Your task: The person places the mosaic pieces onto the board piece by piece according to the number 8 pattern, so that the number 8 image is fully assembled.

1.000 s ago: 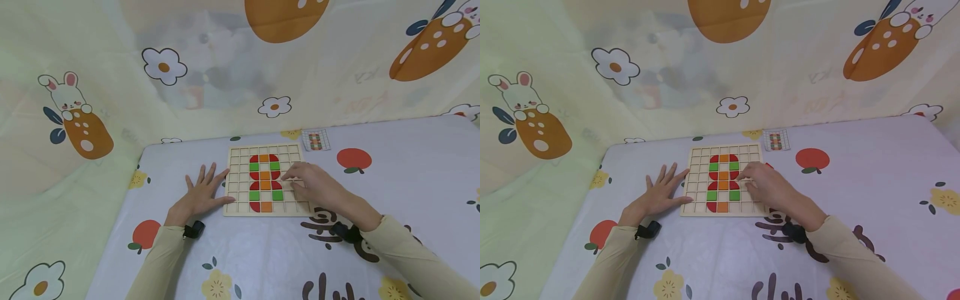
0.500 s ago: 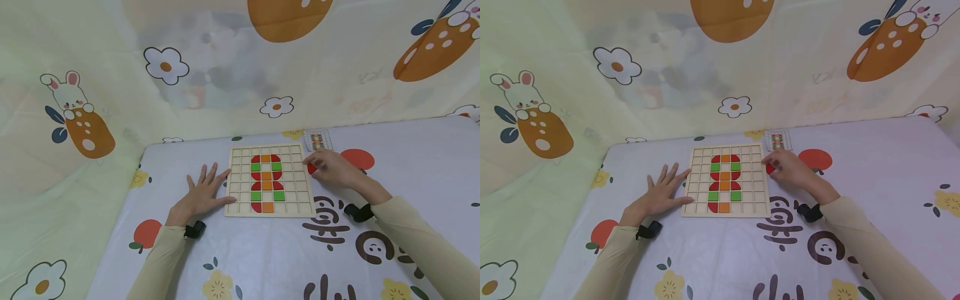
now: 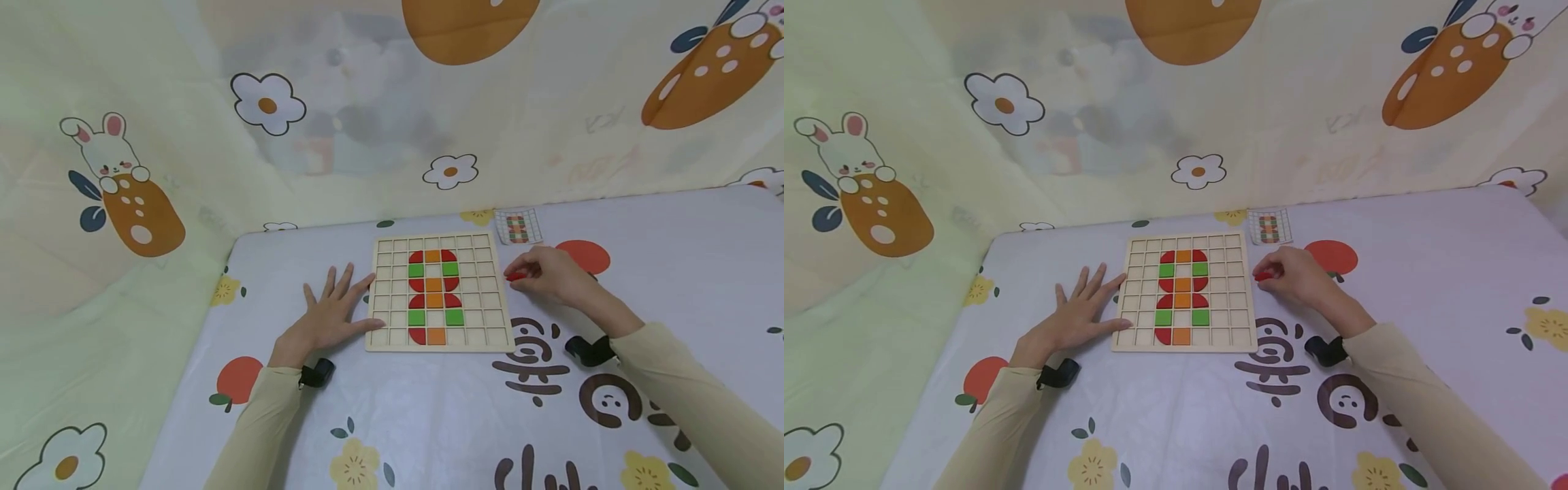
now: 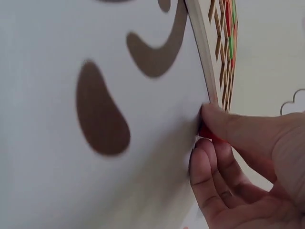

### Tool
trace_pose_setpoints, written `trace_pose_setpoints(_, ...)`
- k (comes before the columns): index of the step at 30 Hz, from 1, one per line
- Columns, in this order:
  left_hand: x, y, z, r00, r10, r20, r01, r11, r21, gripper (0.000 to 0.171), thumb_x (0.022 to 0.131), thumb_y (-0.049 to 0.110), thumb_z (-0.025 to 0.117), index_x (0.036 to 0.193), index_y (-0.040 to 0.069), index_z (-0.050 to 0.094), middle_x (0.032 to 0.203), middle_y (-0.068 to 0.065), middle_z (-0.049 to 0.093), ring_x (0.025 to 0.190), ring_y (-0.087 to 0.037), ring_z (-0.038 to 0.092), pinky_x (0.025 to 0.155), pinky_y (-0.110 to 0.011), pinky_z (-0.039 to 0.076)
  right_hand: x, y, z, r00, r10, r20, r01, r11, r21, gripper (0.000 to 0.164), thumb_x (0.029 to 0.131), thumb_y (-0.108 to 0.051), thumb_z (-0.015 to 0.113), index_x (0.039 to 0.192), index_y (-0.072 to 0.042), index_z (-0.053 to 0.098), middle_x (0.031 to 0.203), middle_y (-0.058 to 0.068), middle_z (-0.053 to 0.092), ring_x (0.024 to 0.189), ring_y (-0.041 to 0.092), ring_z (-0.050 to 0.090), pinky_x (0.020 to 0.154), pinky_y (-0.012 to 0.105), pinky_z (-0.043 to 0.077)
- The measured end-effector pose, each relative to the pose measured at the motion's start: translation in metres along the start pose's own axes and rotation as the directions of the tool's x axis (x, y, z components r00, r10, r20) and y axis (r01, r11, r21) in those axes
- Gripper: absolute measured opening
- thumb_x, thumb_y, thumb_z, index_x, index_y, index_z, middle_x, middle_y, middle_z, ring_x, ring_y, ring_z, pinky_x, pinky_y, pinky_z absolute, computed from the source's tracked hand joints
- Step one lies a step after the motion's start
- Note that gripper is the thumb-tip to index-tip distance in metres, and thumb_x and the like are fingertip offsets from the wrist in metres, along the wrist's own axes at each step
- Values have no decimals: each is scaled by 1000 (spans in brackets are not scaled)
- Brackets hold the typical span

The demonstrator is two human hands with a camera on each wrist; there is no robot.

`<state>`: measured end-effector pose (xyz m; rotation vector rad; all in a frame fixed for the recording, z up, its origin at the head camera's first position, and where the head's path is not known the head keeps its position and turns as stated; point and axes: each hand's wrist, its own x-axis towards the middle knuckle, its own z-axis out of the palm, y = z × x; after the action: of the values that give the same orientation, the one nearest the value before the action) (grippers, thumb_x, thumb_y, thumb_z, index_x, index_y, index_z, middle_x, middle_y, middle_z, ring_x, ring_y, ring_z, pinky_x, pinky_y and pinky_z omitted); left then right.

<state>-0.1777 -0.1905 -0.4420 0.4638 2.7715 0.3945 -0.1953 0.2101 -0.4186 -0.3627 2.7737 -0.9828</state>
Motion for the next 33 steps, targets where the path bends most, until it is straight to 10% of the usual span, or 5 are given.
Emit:
trace_pose_setpoints(20, 1, 2, -3, 1000, -9, 14, 9, 1000, 10, 96, 91, 71, 59, 169, 34, 19, 176, -10, -6, 159, -40, -16, 112, -80, -14, -19, -19, 12, 996, -35, -81, 31, 998, -50, 14, 90, 2, 75, 104, 5, 77, 89, 10, 65, 82, 26, 57, 68, 33, 49)
trace_pose_setpoints(33, -2, 3, -3, 1000, -10, 17, 10, 1000, -3, 95, 91, 71, 60, 169, 33, 20, 176, -10, -5, 159, -40, -16, 112, -80, -14, -34, -64, 35, 984, -179, -9, 177, 966, 188, 19, 89, 4, 80, 108, 1, 81, 96, 6, 69, 91, 22, 61, 74, 20, 57)
